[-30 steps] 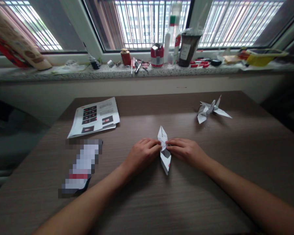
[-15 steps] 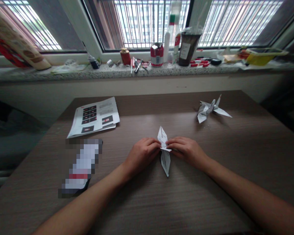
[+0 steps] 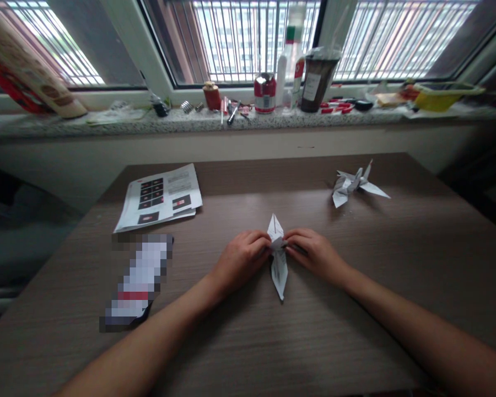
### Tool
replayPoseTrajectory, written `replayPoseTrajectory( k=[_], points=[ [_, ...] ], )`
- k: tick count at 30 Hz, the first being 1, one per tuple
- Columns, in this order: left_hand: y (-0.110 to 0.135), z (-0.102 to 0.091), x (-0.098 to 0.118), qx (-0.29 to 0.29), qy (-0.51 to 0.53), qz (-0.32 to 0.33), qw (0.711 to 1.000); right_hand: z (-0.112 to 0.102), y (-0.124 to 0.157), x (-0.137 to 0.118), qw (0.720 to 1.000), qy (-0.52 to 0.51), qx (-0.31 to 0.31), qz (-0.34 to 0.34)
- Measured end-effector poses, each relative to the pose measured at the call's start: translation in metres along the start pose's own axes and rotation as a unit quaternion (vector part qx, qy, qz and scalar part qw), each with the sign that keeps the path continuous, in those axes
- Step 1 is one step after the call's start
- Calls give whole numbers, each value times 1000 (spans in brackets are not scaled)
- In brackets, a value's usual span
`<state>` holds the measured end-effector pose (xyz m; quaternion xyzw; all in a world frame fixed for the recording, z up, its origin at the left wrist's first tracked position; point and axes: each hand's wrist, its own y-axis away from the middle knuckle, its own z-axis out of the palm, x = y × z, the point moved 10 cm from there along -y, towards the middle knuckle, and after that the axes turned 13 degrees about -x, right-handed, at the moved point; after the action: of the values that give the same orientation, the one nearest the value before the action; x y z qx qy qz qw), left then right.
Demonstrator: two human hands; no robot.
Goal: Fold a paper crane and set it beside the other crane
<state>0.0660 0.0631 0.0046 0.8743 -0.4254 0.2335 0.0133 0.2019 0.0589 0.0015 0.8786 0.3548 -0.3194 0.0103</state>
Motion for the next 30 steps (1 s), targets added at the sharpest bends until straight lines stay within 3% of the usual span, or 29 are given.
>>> replayPoseTrajectory(
  k=[17,24,30],
  points=[
    [-7,1,-7,5,11,-48,999,4,-6,6,1000,-4,1,23],
    [-8,1,-14,3,30,-77,997,-3,-2,19,995,-37,43,84],
    [-8,0,-11,6,30,-69,997,-2,-3,8,999,-8,37,27]
  ],
)
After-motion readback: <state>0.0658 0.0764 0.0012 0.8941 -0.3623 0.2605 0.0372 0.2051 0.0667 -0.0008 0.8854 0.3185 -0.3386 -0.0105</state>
